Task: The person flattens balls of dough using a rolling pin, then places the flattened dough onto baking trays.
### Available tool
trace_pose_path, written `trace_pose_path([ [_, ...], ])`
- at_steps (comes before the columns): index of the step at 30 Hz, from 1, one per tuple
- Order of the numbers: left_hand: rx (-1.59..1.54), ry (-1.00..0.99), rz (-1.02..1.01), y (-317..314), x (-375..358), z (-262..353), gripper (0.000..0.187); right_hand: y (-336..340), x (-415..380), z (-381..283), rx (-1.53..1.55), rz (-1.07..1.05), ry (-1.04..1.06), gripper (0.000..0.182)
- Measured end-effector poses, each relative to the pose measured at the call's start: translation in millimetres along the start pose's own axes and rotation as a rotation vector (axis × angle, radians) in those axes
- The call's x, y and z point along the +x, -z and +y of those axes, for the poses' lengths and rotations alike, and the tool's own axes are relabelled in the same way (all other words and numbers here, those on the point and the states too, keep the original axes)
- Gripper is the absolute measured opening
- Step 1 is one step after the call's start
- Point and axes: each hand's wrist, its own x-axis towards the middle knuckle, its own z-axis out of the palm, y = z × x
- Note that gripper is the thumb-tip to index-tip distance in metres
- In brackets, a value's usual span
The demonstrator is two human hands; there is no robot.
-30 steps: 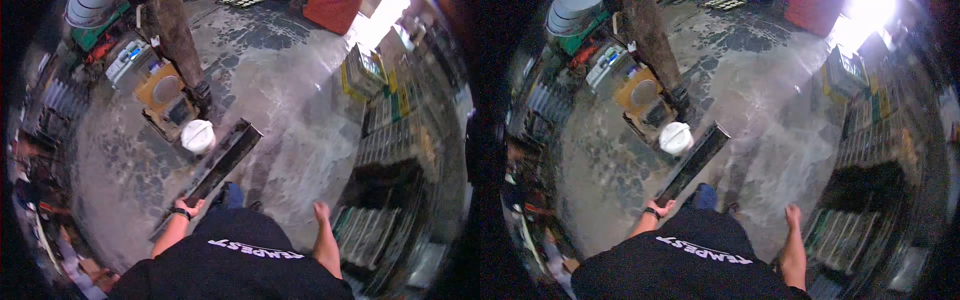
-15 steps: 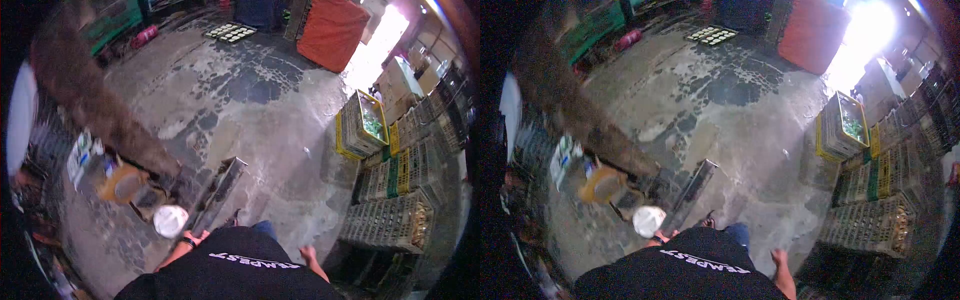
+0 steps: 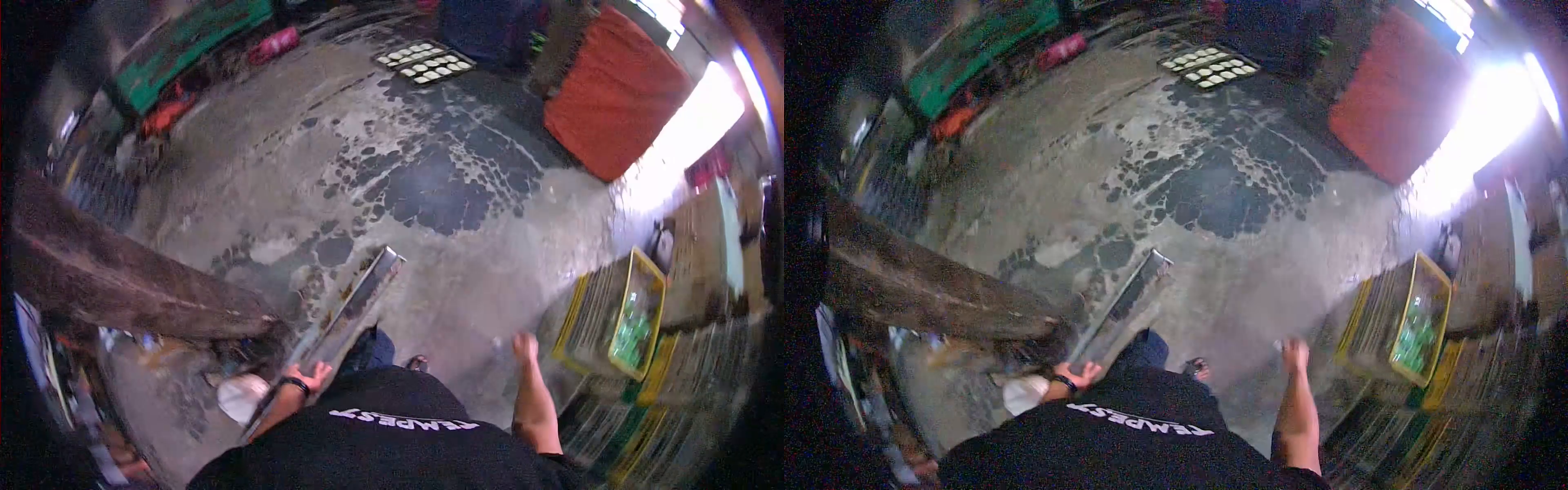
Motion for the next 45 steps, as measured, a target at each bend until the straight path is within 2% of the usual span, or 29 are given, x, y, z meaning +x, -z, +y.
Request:
trace_pose_path([
  [2,-0.031,0.079,0.019,-46.2,-10.6,-34.7,0.076,61.4,175.8,-65.1,0.075,0.191,0.21,0.03],
  [3,-0.047,0.149,-0.038,-67.0,12.1,-33.9,0.075,89.7,249.4,-94.0,0.148,0.104,0.153,0.03],
  [5,0.07,0.182,-0.128,-117.4,47.6,-33.4,0.069,158.7,339.6,-186.4,0.302,0.291,0.171,0.028],
  [8,-0.055,0.187,-0.064,-239.6,85.1,-59.2,0.066,135.3,458.7,-225.4,0.666,0.289,0.162,0.03],
  [10,-0.096,0.191,-0.043,-318.0,114.3,-67.7,0.064,98.4,481.7,-231.3,0.526,0.171,0.105,0.033],
  [11,-0.061,0.184,-0.054,-365.8,111.7,-80.9,0.063,32.8,489.6,-194.3,0.352,0.146,0.102,0.035],
  [12,-0.012,0.172,-0.058,-409.1,103.2,-94.9,0.062,-95.0,492.1,-108.2,0.067,0.003,0.233,0.021],
  [13,0.054,0.15,-0.06,-451.1,97.0,-102.4,0.061,-44.0,448.0,-124.8,0.071,-0.337,0.2,0.019],
  [14,0.123,0.128,-0.064,-495.8,87.4,-114.1,0.06,-101.7,433.0,-56.0,-0.008,-0.668,0.471,0.019],
  [16,0.243,0.097,-0.067,-580.5,70.3,-136.0,0.058,-68.7,361.4,-35.6,0.55,-0.703,-0.512,0.022],
  [17,0.289,0.085,-0.068,-621.0,65.6,-151.2,0.057,-120.6,309.4,9.9,0.723,-0.477,-0.796,0.019],
  [18,0.323,0.068,-0.068,-659.1,63.1,-162.2,0.056,-49.5,311.9,-2.5,0.035,-0.611,-0.45,0.023],
  [19,0.347,0.051,-0.074,-695.9,62.8,-173.5,0.055,-99.1,260.8,44.1,0.388,-0.156,-0.456,0.024],
  [21,0.379,0.015,-0.09,-765.6,65.8,-199.4,0.054,-109.4,287.8,83.5,0.752,-0.229,-0.729,0.026],
  [22,0.397,-0.01,-0.105,-801.5,68.2,-206.7,0.053,-76.2,341.7,72.2,0.427,-0.472,-0.821,0.026],
  [24,0.405,-0.038,-0.144,-868.5,64.4,-234.0,0.051,-49.3,485.9,69.9,-0.013,-0.768,-0.604,0.027],
  [25,0.431,-0.068,-0.172,-901.8,61.3,-242.0,0.05,-48.8,565.3,67.3,-0.16,-0.807,-0.417,0.029],
  [27,0.496,-0.101,-0.24,-970.9,44.1,-266.0,0.049,-84.8,741.1,68.6,-0.282,-0.527,-0.194,0.03],
  [28,0.534,-0.124,-0.266,-1001.6,34.4,-279.0,0.048,-45.6,845.8,29.6,-0.14,-0.274,-0.156,0.03],
  [29,0.557,-0.167,-0.272,-1030.9,22.4,-294.0,0.047,16.0,948.6,-29.3,0.177,-0.206,-0.285,0.029],
  [30,0.566,-0.196,-0.261,-1061.3,15.0,-312.1,0.047,-14.4,1048.4,-27.9,0.07,-0.135,-0.103,0.029],
  [31,0.461,-0.192,-0.129,-1099.1,-9.4,-350.1,0.044,52.7,1122.2,-92.2,0.412,0.089,0.062,0.033],
  [32,0.494,-0.327,-0.198,-1124.3,-9.0,-364.3,0.044,92.8,1199.9,-147.3,0.515,-0.022,-0.124,0.04],
  [34,0.625,-0.411,-0.33,-1187.0,-18.1,-385.1,0.045,129.6,1323.1,-205.1,0.902,-0.305,-0.213,0.053],
  [37,0.686,-0.454,-0.405,-1300.9,-11.9,-382.2,0.037,141.2,1444.3,-274.2,1.093,-0.396,-0.545,0.069],
  [40,0.811,-0.427,-0.526,-1439.1,-13.8,-399.5,0.03,139.8,1527.8,-321.4,1.155,-0.577,-0.641,0.083],
  [41,1.103,-0.604,-0.597,-1478.0,-2.3,-404.8,0.029,132.4,1552.5,-329.6,1.167,-0.67,-0.694,0.077],
  [43,1.276,-0.633,-0.631,-1560.1,5.2,-412.5,0.028,154.9,1562.3,-342.1,1.451,-0.582,-0.314,0.069],
  [45,1.121,-0.42,-0.514,-1649.8,-27.3,-457.1,0.029,125.6,1609.8,-320.0,1.763,-0.593,-0.348,0.06],
])
